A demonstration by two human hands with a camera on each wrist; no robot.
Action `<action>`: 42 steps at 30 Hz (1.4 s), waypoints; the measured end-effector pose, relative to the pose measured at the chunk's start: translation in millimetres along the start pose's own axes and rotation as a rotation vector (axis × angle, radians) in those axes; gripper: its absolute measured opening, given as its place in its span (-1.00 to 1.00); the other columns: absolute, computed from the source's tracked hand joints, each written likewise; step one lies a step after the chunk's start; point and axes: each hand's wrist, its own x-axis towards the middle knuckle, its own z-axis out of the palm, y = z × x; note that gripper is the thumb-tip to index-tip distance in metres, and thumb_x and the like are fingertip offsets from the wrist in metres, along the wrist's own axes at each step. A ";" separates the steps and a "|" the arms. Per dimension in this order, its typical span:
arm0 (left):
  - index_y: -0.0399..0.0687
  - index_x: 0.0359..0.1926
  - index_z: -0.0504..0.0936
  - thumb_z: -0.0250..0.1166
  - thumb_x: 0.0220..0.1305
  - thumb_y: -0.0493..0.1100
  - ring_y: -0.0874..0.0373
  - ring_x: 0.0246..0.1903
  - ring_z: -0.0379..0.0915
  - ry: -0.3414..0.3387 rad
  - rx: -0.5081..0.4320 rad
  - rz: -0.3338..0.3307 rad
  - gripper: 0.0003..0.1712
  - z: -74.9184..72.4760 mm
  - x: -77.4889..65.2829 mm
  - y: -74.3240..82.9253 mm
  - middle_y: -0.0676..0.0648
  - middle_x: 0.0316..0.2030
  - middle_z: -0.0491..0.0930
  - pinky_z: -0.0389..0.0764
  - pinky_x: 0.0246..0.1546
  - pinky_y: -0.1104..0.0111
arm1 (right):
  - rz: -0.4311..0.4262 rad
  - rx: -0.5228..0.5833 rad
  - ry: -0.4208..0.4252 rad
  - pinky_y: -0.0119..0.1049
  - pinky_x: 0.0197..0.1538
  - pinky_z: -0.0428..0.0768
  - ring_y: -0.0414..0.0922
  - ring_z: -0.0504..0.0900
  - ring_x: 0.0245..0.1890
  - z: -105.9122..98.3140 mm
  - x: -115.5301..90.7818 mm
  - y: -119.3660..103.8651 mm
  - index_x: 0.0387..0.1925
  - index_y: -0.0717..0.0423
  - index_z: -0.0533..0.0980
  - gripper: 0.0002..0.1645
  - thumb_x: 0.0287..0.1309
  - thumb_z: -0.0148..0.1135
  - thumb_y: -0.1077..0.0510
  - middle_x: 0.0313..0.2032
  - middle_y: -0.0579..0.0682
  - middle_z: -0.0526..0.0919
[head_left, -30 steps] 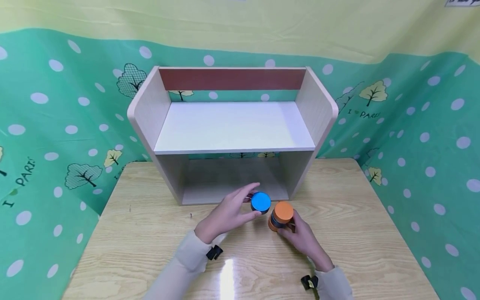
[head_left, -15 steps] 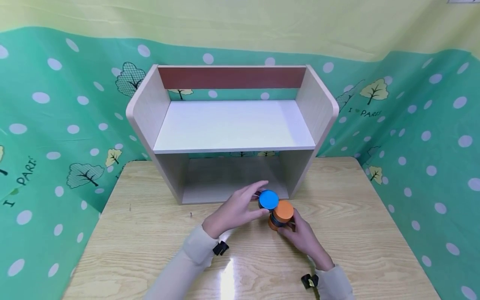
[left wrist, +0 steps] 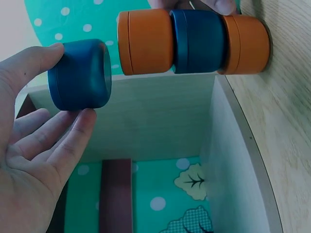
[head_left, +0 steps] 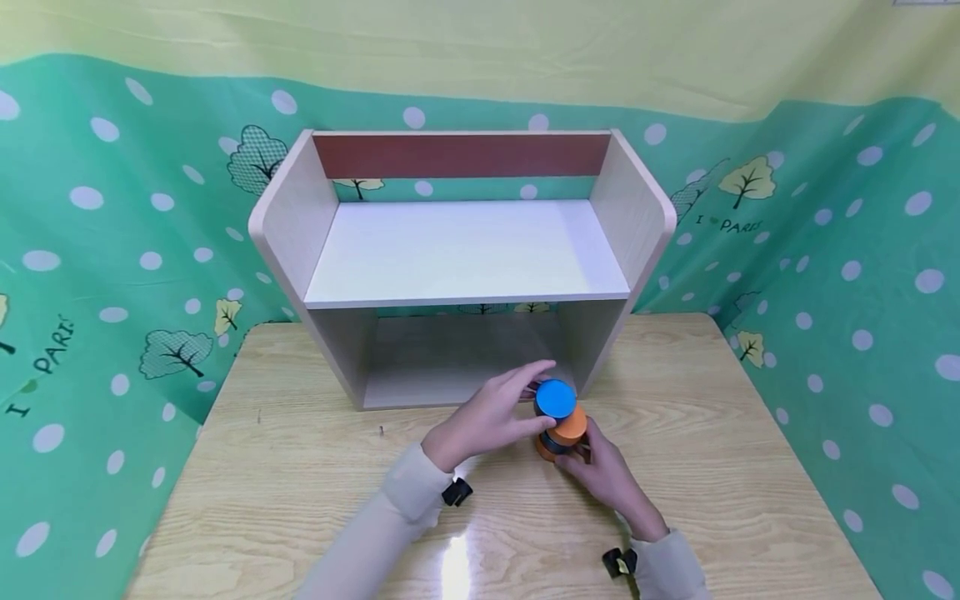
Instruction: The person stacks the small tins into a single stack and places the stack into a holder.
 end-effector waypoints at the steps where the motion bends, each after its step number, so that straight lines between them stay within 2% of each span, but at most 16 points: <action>1: -0.06 0.51 0.19 0.42 0.28 -0.06 0.17 0.11 0.53 -0.002 0.004 0.004 -0.12 0.6 0.8 0.3 -0.09 0.35 0.38 0.59 0.09 0.34 | 0.002 0.005 -0.002 0.17 0.24 0.46 0.19 0.45 0.27 -0.1 -0.1 -0.3 0.44 0.15 0.18 -0.15 0.22 0.37 0.31 0.32 0.22 0.40; 6: -0.07 0.50 0.19 0.42 0.29 -0.05 0.18 0.10 0.51 -0.011 0.018 0.014 -0.12 4.0 4.6 0.5 -0.09 0.31 0.41 0.57 0.10 0.36 | 0.013 0.001 -0.011 0.17 0.24 0.46 0.18 0.46 0.26 -0.7 -0.2 -1.7 0.44 0.14 0.18 -0.17 0.23 0.37 0.30 0.32 0.22 0.40; 12: -0.05 0.51 0.19 0.43 0.28 -0.05 0.20 0.12 0.50 -0.025 0.030 -0.005 -0.11 7.5 7.5 0.4 -0.07 0.30 0.43 0.56 0.12 0.35 | 0.010 -0.020 -0.007 0.16 0.24 0.46 0.18 0.46 0.26 -0.5 -0.3 -3.3 0.43 0.12 0.20 -0.16 0.21 0.39 0.30 0.31 0.21 0.42; 18: -0.04 0.51 0.17 0.41 0.30 -0.05 0.22 0.14 0.48 -0.048 0.001 -0.014 -0.12 10.5 9.5 1.1 -0.10 0.27 0.45 0.54 0.13 0.39 | -0.003 -0.046 0.005 0.17 0.21 0.49 0.20 0.50 0.22 0.8 0.4 -1.8 0.42 0.14 0.22 -0.16 0.18 0.41 0.31 0.29 0.22 0.45; 29: -0.06 0.51 0.17 0.41 0.30 -0.05 0.22 0.13 0.49 -0.061 0.014 0.014 -0.12 15.1 12.4 0.6 -0.16 0.26 0.46 0.54 0.10 0.43 | 0.006 -0.031 -0.013 0.14 0.22 0.49 0.17 0.50 0.23 -0.5 0.2 -2.3 0.46 0.07 0.17 -0.12 0.20 0.39 0.32 0.30 0.19 0.44; 35: -0.03 0.52 0.17 0.40 0.31 -0.02 0.22 0.12 0.50 -0.063 0.026 0.003 -0.12 17.4 13.4 2.9 -0.10 0.28 0.45 0.55 0.09 0.44 | 0.038 -0.042 -0.003 0.13 0.22 0.49 0.17 0.50 0.22 1.0 0.4 -2.6 0.46 0.08 0.17 -0.10 0.18 0.40 0.33 0.29 0.20 0.45; 42: -0.03 0.51 0.18 0.40 0.31 -0.01 0.23 0.11 0.51 -0.066 0.028 -0.001 -0.12 19.6 13.8 3.3 -0.07 0.28 0.45 0.57 0.09 0.37 | 0.024 -0.048 0.003 0.15 0.22 0.48 0.18 0.47 0.25 0.7 0.8 -2.9 0.45 0.07 0.19 -0.13 0.19 0.40 0.31 0.30 0.22 0.44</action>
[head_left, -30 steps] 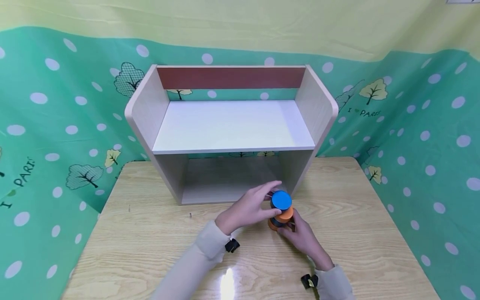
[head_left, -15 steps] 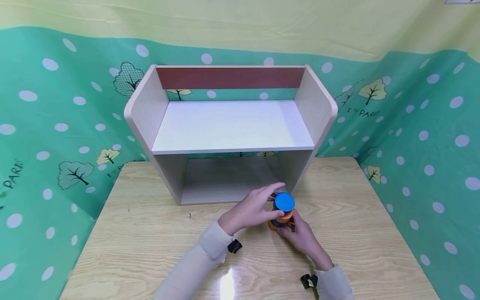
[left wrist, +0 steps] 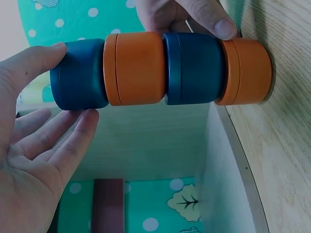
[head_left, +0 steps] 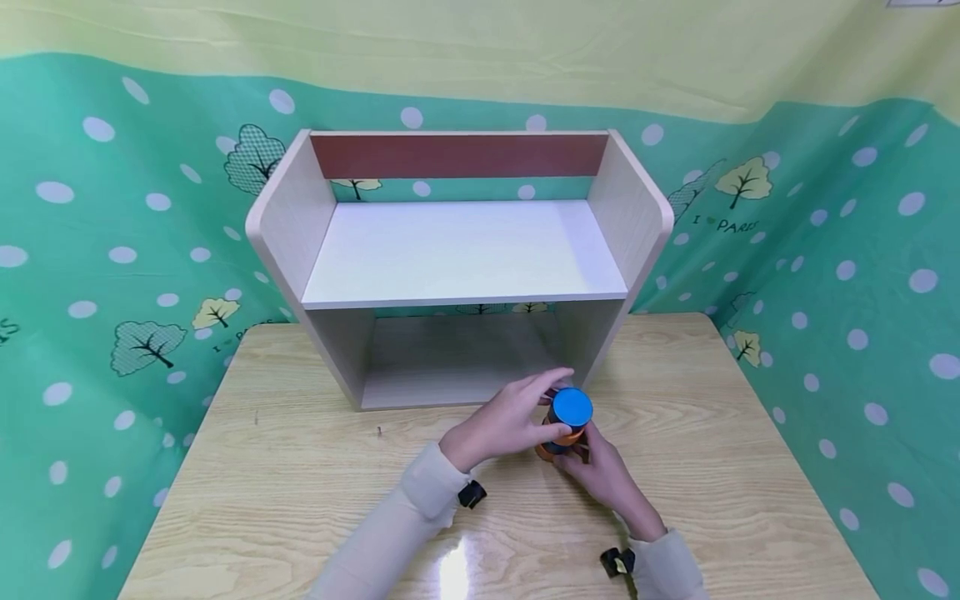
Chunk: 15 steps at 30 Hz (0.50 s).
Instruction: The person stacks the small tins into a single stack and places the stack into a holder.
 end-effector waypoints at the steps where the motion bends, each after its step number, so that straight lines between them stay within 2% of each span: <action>1: -0.03 0.51 0.18 0.40 0.31 -0.02 0.22 0.11 0.51 0.000 0.000 0.002 -0.13 0.2 -0.1 -0.1 -0.09 0.28 0.45 0.58 0.09 0.36 | -0.004 -0.001 0.001 0.15 0.22 0.48 0.18 0.47 0.25 0.1 0.1 0.3 0.44 0.07 0.19 -0.13 0.19 0.40 0.30 0.30 0.22 0.44; 15: -0.02 0.51 0.18 0.42 0.29 -0.04 0.19 0.12 0.51 0.005 -0.007 0.006 -0.12 2.4 -2.1 -4.0 -0.16 0.28 0.45 0.56 0.10 0.39 | -0.053 -0.004 0.009 0.17 0.19 0.50 0.22 0.49 0.22 0.9 0.4 4.1 0.43 0.09 0.21 -0.16 0.20 0.40 0.28 0.26 0.26 0.47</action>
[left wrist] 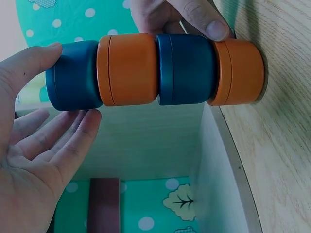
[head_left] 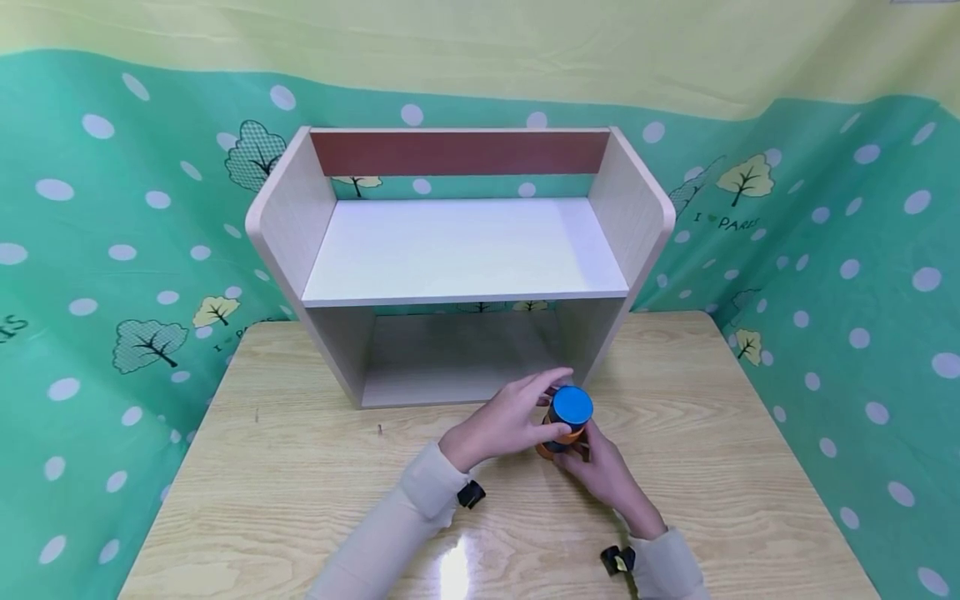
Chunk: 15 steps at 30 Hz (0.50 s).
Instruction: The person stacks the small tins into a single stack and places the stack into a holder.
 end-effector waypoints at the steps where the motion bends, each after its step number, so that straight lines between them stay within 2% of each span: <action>1: -0.02 0.51 0.18 0.43 0.29 -0.04 0.19 0.12 0.51 0.001 -0.001 -0.002 -0.12 -0.1 -0.3 -0.2 -0.14 0.29 0.44 0.56 0.10 0.40 | 0.001 0.001 -0.001 0.18 0.20 0.50 0.22 0.49 0.22 -0.2 0.0 -0.2 0.43 0.09 0.21 -0.16 0.20 0.40 0.28 0.26 0.26 0.47; 9: -0.02 0.52 0.17 0.45 0.26 -0.05 0.16 0.17 0.47 0.012 -0.025 -0.025 -0.08 -0.5 -7.3 -5.5 -0.05 0.37 0.36 0.55 0.13 0.34 | 0.037 0.006 -0.006 0.14 0.23 0.48 0.19 0.49 0.23 -1.7 0.1 -3.7 0.40 0.08 0.24 -0.19 0.19 0.41 0.28 0.26 0.25 0.47; 15: 0.04 0.52 0.17 0.44 0.27 -0.07 0.08 0.17 0.49 0.008 -0.092 -0.089 -0.10 1.4 -16.2 -11.9 -0.06 0.33 0.39 0.54 0.12 0.39 | 0.044 0.005 0.007 0.14 0.19 0.53 0.17 0.54 0.16 0.0 0.2 -2.5 0.31 0.11 0.33 -0.26 0.15 0.43 0.34 0.17 0.22 0.54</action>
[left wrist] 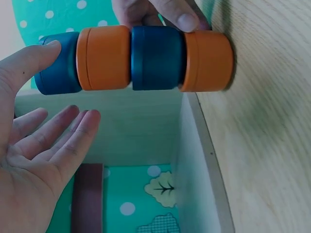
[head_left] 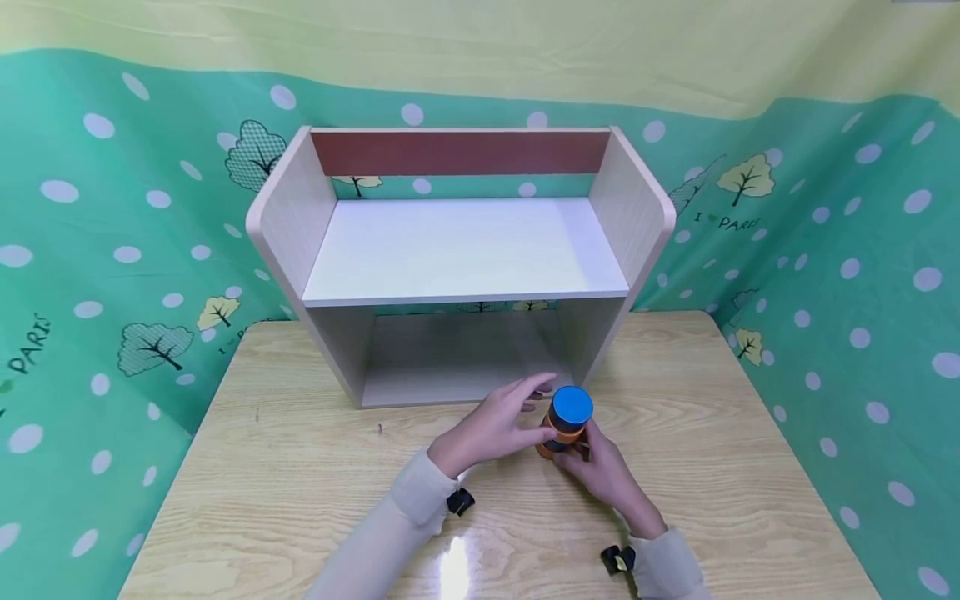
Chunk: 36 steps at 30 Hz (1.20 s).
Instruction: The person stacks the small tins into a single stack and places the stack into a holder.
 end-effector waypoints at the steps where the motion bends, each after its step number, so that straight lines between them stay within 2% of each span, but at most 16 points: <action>1: 0.03 0.51 0.18 0.44 0.27 -0.08 0.07 0.17 0.50 0.001 -0.007 -0.010 -0.11 0.1 -1.5 -1.3 -0.07 0.31 0.41 0.55 0.12 0.39 | 0.004 -0.002 0.005 0.14 0.18 0.53 0.17 0.55 0.15 0.4 0.0 0.0 0.30 0.11 0.34 -0.27 0.14 0.43 0.34 0.16 0.21 0.55; 8: -0.04 0.49 0.21 0.45 0.26 -0.07 -0.01 0.12 0.54 0.009 0.005 -0.057 -0.12 4.0 -12.4 -11.4 -0.14 0.27 0.45 0.58 0.11 0.28 | 0.021 -0.026 0.023 0.11 0.18 0.54 0.15 0.57 0.13 2.0 -0.6 -1.3 0.28 0.11 0.34 -0.27 0.11 0.44 0.37 0.14 0.19 0.57; 16: -0.15 0.48 0.23 0.44 0.27 -0.15 -0.05 0.14 0.52 0.011 -0.032 -0.084 -0.15 14.3 -18.8 -23.5 -0.20 0.25 0.47 0.57 0.13 0.28 | 0.034 -0.023 0.010 0.13 0.21 0.51 0.15 0.54 0.18 0.7 -1.1 -3.4 0.34 0.07 0.29 -0.20 0.12 0.43 0.37 0.20 0.20 0.53; 24: -0.07 0.47 0.25 0.44 0.25 -0.23 -0.07 0.15 0.51 0.009 -0.049 -0.117 -0.17 24.7 -21.7 -31.8 -0.14 0.24 0.48 0.56 0.15 0.19 | 0.055 -0.017 0.016 0.11 0.20 0.52 0.13 0.55 0.17 1.9 -2.0 -4.4 0.33 0.09 0.31 -0.21 0.11 0.44 0.37 0.18 0.19 0.55; 36: -0.14 0.48 0.25 0.43 0.28 -0.17 -0.01 0.16 0.51 -0.028 -0.034 -0.138 -0.17 34.1 -22.0 -42.4 -0.17 0.29 0.45 0.55 0.15 0.30 | 0.053 -0.024 0.038 0.10 0.17 0.55 0.15 0.56 0.13 3.4 -2.5 -5.5 0.27 0.14 0.35 -0.29 0.12 0.44 0.37 0.13 0.21 0.57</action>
